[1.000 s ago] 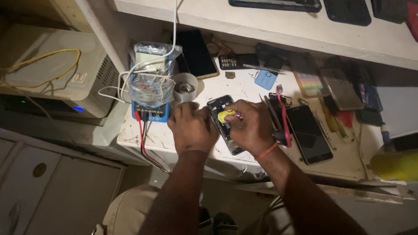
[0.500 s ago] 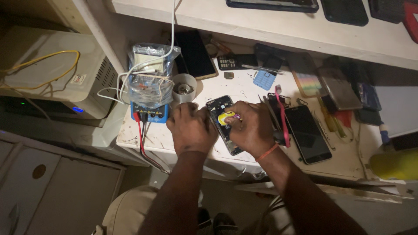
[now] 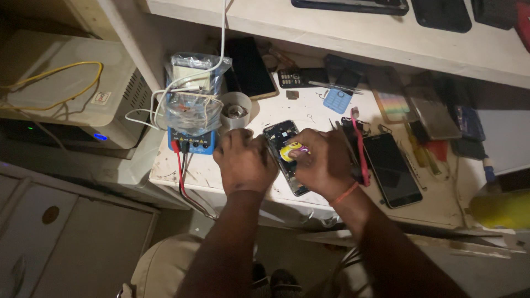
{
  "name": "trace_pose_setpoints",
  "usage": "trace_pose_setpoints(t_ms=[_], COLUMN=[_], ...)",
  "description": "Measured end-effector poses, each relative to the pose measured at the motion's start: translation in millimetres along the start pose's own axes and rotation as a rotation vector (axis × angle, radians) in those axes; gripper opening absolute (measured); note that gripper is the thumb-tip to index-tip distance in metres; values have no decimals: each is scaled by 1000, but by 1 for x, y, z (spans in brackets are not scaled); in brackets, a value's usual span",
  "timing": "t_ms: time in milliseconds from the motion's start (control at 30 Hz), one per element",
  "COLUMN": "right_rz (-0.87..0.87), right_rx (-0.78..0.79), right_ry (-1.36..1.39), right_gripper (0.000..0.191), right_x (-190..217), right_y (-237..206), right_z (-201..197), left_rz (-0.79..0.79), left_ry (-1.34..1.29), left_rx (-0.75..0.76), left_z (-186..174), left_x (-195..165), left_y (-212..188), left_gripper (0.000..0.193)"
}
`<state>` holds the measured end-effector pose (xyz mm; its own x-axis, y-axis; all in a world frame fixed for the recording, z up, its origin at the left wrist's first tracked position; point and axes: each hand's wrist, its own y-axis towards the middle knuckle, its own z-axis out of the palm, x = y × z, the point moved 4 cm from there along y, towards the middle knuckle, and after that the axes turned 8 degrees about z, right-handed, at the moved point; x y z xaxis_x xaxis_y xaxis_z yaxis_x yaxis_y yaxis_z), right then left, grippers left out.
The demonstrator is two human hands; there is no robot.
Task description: The person applies glue from a small bottle onto the frame of a disassembled smartphone, then sets the bottle down and uses a tool to work on the phone's internal components. They lift the phone frame, press a screen panel onto it, and press along the edges to secure it.
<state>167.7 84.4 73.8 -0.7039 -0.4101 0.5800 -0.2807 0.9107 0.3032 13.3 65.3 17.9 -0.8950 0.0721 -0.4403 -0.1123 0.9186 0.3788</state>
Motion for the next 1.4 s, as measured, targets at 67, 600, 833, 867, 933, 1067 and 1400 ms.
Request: trace_pose_setpoints(t_ms=[67, 600, 833, 867, 933, 1067, 1400], right_rz=[-55, 15, 98, 77, 65, 47, -8], right_rx=[-19, 49, 117, 91, 76, 88, 33], right_ry=[-12, -35, -58, -54, -44, -20, 32], right_gripper=[17, 13, 17, 16, 16, 19, 14], right_x=[4, 10, 7, 7, 7, 5, 9], right_y=[0, -1, -3, -3, -3, -4, -4], right_z=[-2, -6, -5, -6, -7, -8, -8], left_rz=[0, 1, -39, -36, -30, -16, 2], left_ry=[-13, 37, 18, 17, 17, 30, 50], left_rx=[-7, 32, 82, 78, 69, 44, 37], left_z=[-1, 0, -1, -1, -1, 1, 1], left_x=[0, -1, -2, -1, -1, -1, 1], left_y=[0, 1, 2, 1, 1, 1, 0], left_gripper=[30, 30, 26, 26, 29, 34, 30])
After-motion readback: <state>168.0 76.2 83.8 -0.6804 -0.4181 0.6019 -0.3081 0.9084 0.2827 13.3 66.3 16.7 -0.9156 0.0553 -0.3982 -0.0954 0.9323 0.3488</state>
